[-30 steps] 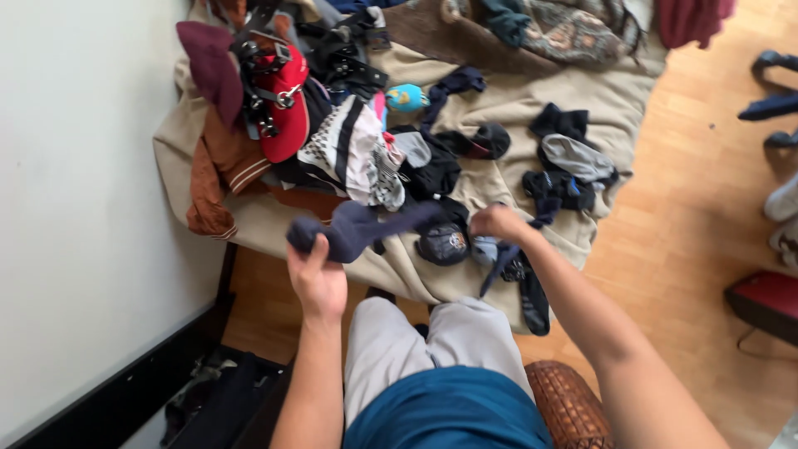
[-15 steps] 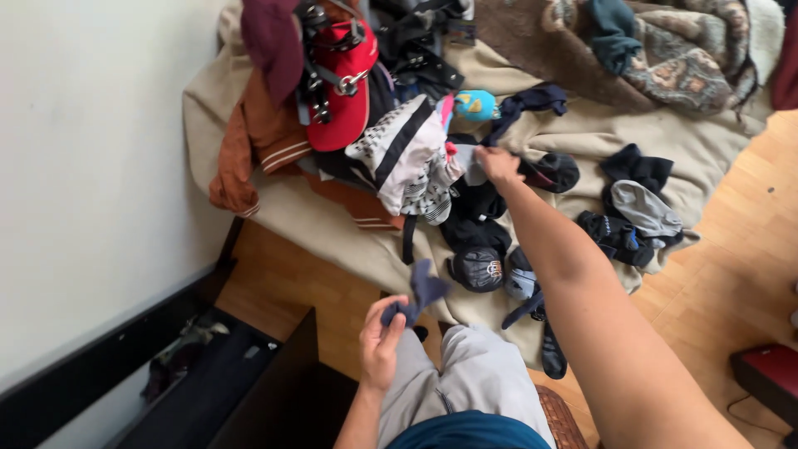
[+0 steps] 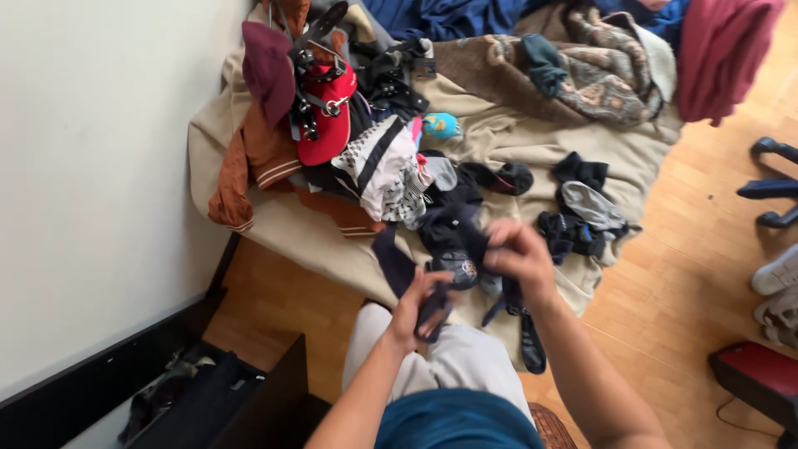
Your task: The person sits on the floor next to a bed covered with a large pile of clothing and sorts items by type. They pick up socks and pair them, stretch out a belt, and stack shirts, jackets, and caps into separate groups on the bed.
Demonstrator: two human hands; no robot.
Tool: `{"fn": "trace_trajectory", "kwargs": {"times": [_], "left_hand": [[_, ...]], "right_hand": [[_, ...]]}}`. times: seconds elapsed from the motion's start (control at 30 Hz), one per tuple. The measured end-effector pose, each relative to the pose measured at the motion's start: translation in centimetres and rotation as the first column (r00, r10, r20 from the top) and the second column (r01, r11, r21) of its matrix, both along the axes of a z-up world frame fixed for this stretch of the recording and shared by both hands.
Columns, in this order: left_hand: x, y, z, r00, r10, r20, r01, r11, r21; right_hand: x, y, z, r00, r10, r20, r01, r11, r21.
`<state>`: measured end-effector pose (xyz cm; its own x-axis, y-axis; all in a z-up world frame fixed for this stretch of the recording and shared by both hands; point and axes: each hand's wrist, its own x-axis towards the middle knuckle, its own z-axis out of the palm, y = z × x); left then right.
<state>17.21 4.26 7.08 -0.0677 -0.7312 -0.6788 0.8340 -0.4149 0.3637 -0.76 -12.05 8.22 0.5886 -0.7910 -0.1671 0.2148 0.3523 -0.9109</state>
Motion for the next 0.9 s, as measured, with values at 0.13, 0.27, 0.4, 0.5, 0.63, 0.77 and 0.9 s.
{"fn": "trace_trajectory", "kwargs": {"times": [0.13,0.27,0.4,0.5,0.63,0.77,0.9], "left_hand": [[-2.0,-2.1,1.5,0.853,0.054,-0.519,-0.273,0.893,-0.357],[-0.8,-5.2,3.2,0.962,0.261,-0.084,-0.273,0.935,-0.224],[-0.3,-5.2,5.3,0.943,0.273,0.191,-0.213,0.935,-0.284],[-0.1,-6.2,5.6,0.894,0.32,0.313,-0.167,0.887,-0.431],[0.3,-4.9,8.0,0.857,0.333,0.393,-0.177,0.907,-0.382],[1.7,-4.5,8.2,0.918,0.251,0.307,-0.188,0.957,-0.22],[2.8,-3.5,7.7,0.924,0.258,0.281,-0.133,0.909,-0.396]], "right_hand": [[-5.4,5.9,2.5,0.984,0.17,0.057,-0.171,0.985,0.013],[-10.9,8.3,2.4,0.952,0.153,-0.265,-0.125,0.985,0.118],[-16.7,9.8,1.3,0.754,0.138,-0.642,-0.086,0.99,0.111],[-19.4,8.8,-0.9,0.831,-0.06,-0.552,0.017,0.997,-0.082],[-21.6,9.0,-0.9,0.892,-0.162,-0.421,0.185,0.983,0.014],[-21.7,6.8,3.2,0.861,-0.448,0.239,0.371,0.877,0.307],[-19.2,6.1,11.5,0.722,-0.605,0.337,0.555,0.796,0.24]]}}
